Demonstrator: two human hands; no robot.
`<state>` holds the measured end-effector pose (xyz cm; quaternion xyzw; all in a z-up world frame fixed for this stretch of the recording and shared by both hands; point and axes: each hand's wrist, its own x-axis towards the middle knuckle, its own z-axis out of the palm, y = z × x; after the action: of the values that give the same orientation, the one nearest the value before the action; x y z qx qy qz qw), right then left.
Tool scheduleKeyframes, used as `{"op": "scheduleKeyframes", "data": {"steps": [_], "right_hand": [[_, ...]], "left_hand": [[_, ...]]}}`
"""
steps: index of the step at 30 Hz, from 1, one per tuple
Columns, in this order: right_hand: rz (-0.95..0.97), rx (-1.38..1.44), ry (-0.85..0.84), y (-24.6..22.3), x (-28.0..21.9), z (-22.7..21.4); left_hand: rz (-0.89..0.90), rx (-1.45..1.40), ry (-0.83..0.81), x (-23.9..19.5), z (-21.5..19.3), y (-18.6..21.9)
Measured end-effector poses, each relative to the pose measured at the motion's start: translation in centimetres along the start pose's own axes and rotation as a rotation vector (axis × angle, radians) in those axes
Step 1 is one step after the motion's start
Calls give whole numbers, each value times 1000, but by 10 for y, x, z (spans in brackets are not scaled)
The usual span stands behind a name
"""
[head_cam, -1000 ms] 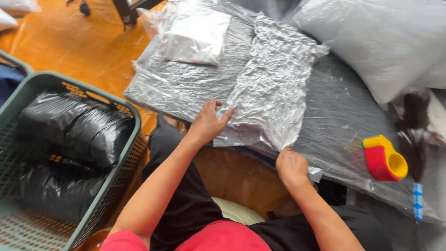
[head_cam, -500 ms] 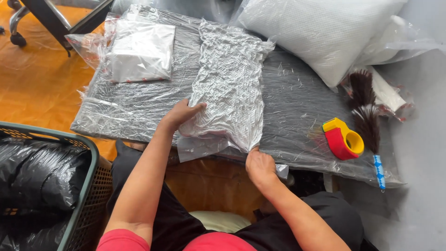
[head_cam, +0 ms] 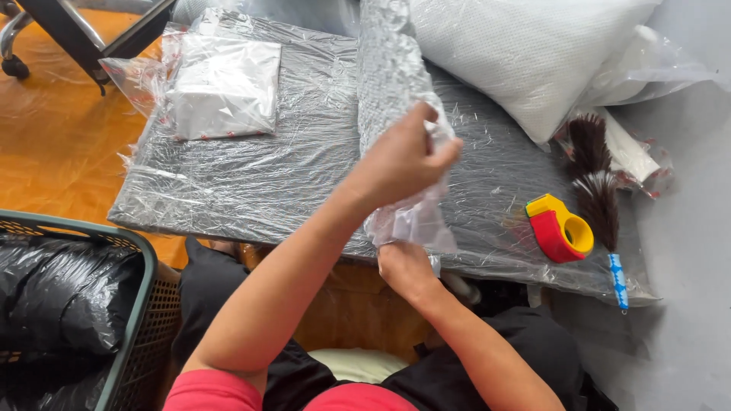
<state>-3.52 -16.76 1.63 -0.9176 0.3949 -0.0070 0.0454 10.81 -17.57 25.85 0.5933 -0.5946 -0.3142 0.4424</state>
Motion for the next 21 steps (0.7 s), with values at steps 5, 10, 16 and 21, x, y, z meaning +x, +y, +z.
{"op": "scheduleKeyframes", "data": {"steps": [5, 10, 16, 21], "right_hand": [[-58, 45, -8, -6, 10, -7], [-102, 27, -184, -15, 10, -60], [-210, 30, -230, -12, 7, -71], [-325, 32, -182, -25, 0, -93]], "left_hand": [[24, -27, 302, 4, 26, -80], [-623, -73, 263, -2, 45, -215], [-751, -361, 47, 5, 48, -193], [-732, -836, 89, 7, 42, -180]]}}
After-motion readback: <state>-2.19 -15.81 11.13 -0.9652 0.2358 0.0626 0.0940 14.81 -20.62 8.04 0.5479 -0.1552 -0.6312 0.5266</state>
